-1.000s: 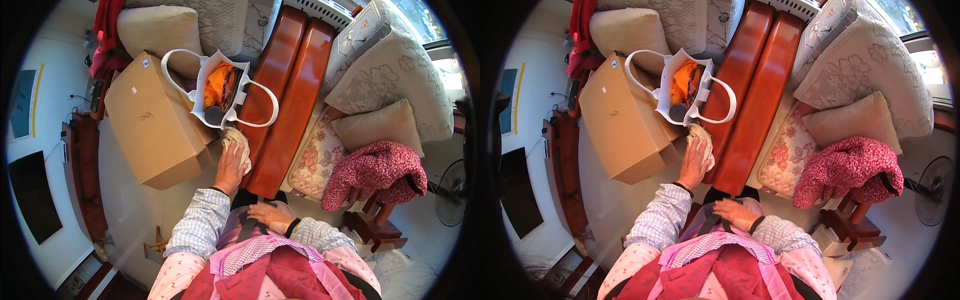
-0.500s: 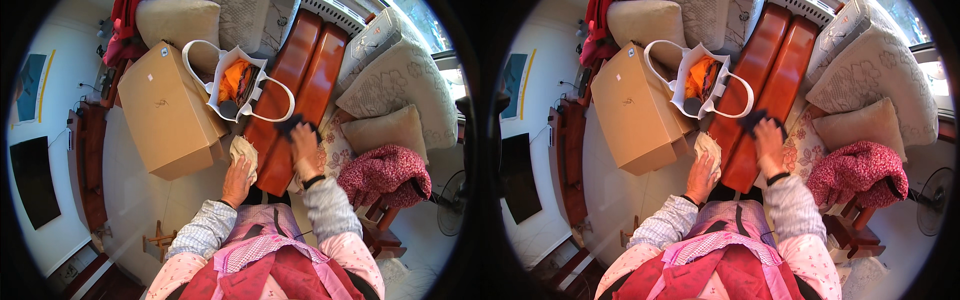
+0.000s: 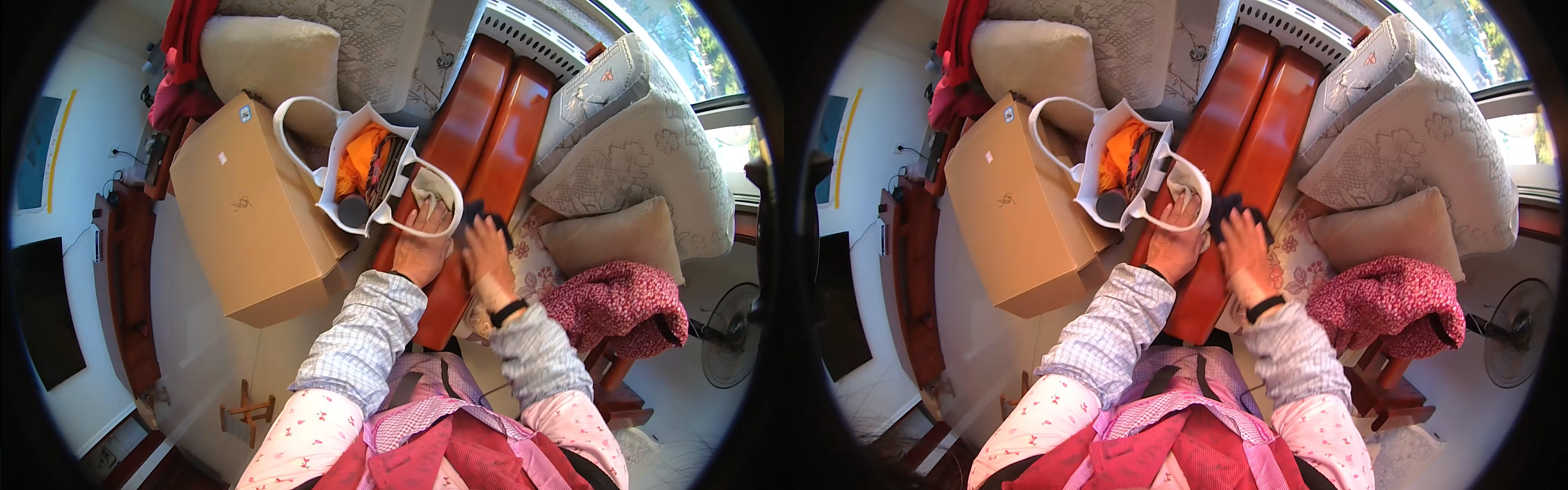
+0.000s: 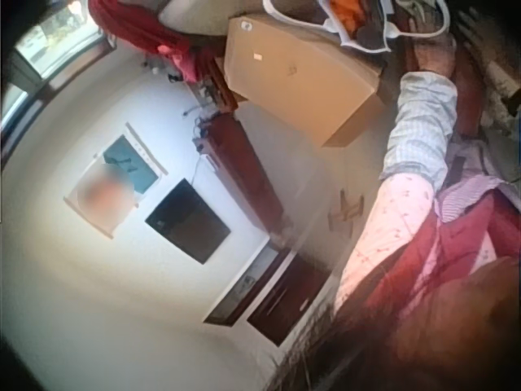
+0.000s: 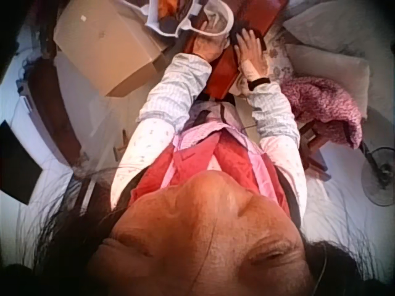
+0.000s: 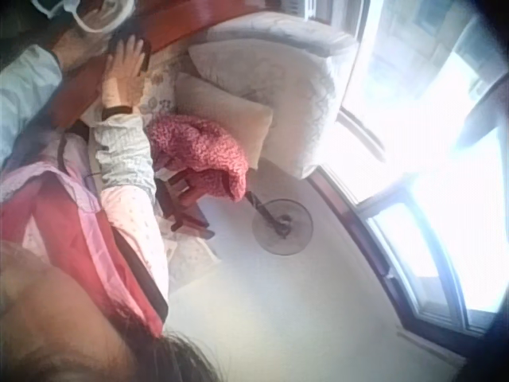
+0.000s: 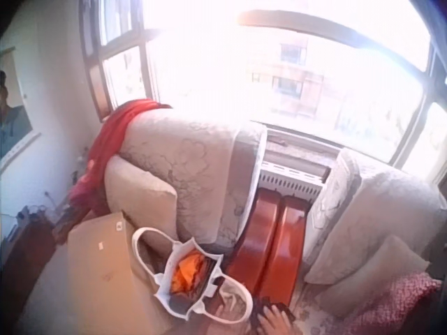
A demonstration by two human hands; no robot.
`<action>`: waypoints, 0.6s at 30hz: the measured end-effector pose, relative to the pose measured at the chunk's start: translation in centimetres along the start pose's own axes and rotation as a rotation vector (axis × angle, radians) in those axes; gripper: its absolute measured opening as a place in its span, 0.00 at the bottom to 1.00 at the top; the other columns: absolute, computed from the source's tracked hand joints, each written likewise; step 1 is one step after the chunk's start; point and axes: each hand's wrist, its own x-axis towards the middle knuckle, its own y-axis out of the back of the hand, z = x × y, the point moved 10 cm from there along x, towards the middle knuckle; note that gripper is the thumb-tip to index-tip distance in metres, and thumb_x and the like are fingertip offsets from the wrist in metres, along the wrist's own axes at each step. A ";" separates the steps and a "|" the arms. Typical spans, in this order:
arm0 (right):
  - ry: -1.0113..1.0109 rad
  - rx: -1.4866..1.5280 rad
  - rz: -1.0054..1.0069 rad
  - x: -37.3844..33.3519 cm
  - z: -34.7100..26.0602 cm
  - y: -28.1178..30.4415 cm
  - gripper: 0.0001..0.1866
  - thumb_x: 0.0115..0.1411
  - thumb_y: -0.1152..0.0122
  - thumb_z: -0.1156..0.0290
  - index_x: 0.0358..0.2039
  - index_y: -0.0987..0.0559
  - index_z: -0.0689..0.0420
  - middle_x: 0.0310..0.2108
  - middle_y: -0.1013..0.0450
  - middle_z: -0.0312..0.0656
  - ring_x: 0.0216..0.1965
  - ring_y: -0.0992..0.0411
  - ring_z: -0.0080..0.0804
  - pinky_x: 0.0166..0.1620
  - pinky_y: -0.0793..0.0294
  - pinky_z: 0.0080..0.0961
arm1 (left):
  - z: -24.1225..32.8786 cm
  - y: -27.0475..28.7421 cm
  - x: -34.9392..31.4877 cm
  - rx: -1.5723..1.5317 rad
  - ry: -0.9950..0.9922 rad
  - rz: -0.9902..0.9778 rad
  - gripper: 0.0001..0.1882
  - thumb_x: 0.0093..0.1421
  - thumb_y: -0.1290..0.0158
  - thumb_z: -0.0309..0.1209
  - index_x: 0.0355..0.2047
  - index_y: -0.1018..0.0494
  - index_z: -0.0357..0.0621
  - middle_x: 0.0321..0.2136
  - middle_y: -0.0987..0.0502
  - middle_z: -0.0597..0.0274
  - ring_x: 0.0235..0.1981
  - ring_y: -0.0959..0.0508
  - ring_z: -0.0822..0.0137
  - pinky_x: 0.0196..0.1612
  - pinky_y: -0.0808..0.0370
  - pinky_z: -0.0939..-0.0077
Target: The person wipes a glass-topped table with two cloths, then cleans the wooden armrests of a sofa and the window frame. The person uses a light-colored and a dark-colored cloth to wipe the surfaces.
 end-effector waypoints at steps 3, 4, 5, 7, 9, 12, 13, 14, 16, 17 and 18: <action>-0.012 0.049 -0.061 -0.9 -0.3 -0.4 0.24 0.64 0.39 0.72 0.61 0.28 0.59 0.68 0.39 0.51 0.73 0.46 0.52 0.72 0.47 0.51 | -0.5 -0.5 2.2 0.083 0.010 0.067 0.26 0.57 0.42 0.33 0.58 0.26 0.48 0.66 0.33 0.59 0.69 0.36 0.50 0.68 0.41 0.47; -0.007 0.060 -0.015 -0.2 0.1 0.3 0.24 0.64 0.40 0.73 0.61 0.28 0.58 0.69 0.40 0.50 0.73 0.47 0.52 0.72 0.47 0.49 | -0.7 -0.7 2.4 0.066 0.024 0.072 0.26 0.56 0.41 0.34 0.56 0.25 0.47 0.66 0.33 0.59 0.68 0.36 0.50 0.68 0.40 0.46; 0.006 0.054 0.005 1.0 0.8 0.7 0.24 0.64 0.41 0.74 0.61 0.28 0.58 0.69 0.39 0.50 0.72 0.46 0.52 0.71 0.46 0.49 | -0.8 -0.7 2.5 0.050 0.035 0.082 0.25 0.55 0.40 0.34 0.55 0.24 0.47 0.65 0.32 0.59 0.67 0.35 0.51 0.67 0.39 0.46; 0.024 0.032 0.097 5.1 2.8 2.2 0.23 0.64 0.41 0.75 0.60 0.26 0.58 0.68 0.37 0.50 0.71 0.43 0.53 0.70 0.44 0.49 | -0.7 -0.4 2.5 0.043 0.018 0.124 0.24 0.52 0.38 0.36 0.51 0.22 0.46 0.62 0.29 0.58 0.64 0.31 0.50 0.65 0.36 0.44; 0.005 0.018 0.168 9.4 5.1 3.4 0.23 0.65 0.43 0.75 0.61 0.29 0.58 0.69 0.39 0.50 0.71 0.44 0.54 0.70 0.45 0.50 | -0.6 -0.3 2.5 0.058 0.019 0.113 0.24 0.51 0.37 0.36 0.49 0.21 0.46 0.61 0.28 0.57 0.63 0.30 0.48 0.63 0.34 0.43; -0.094 -0.019 0.211 15.6 9.0 4.2 0.24 0.66 0.43 0.72 0.63 0.30 0.55 0.70 0.41 0.48 0.72 0.46 0.53 0.71 0.46 0.51 | -0.5 -0.1 2.9 0.059 0.025 0.080 0.29 0.50 0.37 0.34 0.55 0.24 0.50 0.60 0.27 0.52 0.62 0.30 0.44 0.60 0.33 0.39; -0.131 -0.033 0.210 17.5 10.6 4.3 0.24 0.66 0.43 0.70 0.63 0.30 0.54 0.70 0.41 0.48 0.72 0.46 0.52 0.71 0.46 0.51 | -0.3 0.1 3.0 0.038 0.018 0.070 0.33 0.49 0.37 0.33 0.59 0.26 0.52 0.59 0.27 0.48 0.62 0.30 0.41 0.58 0.32 0.38; -0.164 -0.055 0.217 19.2 12.1 4.5 0.25 0.67 0.44 0.68 0.64 0.31 0.53 0.71 0.42 0.46 0.72 0.47 0.51 0.70 0.46 0.51 | -0.2 0.4 3.2 0.025 0.017 0.079 0.32 0.49 0.37 0.33 0.57 0.25 0.52 0.59 0.27 0.48 0.62 0.30 0.42 0.58 0.32 0.36; -0.173 -0.082 0.260 22.4 14.8 5.0 0.25 0.68 0.46 0.66 0.65 0.31 0.52 0.71 0.42 0.45 0.72 0.47 0.51 0.70 0.46 0.52 | -0.1 0.5 3.5 0.073 0.035 0.047 0.28 0.53 0.39 0.34 0.56 0.24 0.52 0.58 0.26 0.54 0.60 0.28 0.45 0.57 0.31 0.40; -0.193 -0.092 0.268 23.9 16.5 5.1 0.25 0.68 0.46 0.66 0.65 0.31 0.52 0.71 0.42 0.45 0.72 0.47 0.51 0.70 0.46 0.53 | -0.1 0.5 3.6 0.076 0.037 0.033 0.27 0.53 0.39 0.34 0.56 0.24 0.52 0.58 0.26 0.53 0.60 0.28 0.44 0.57 0.30 0.41; -0.226 -0.095 0.271 25.4 18.2 5.2 0.25 0.68 0.46 0.66 0.65 0.31 0.51 0.71 0.42 0.44 0.72 0.47 0.52 0.70 0.46 0.54 | -0.1 0.4 3.7 0.087 0.041 0.011 0.27 0.54 0.39 0.34 0.56 0.24 0.51 0.57 0.25 0.52 0.59 0.27 0.44 0.56 0.30 0.41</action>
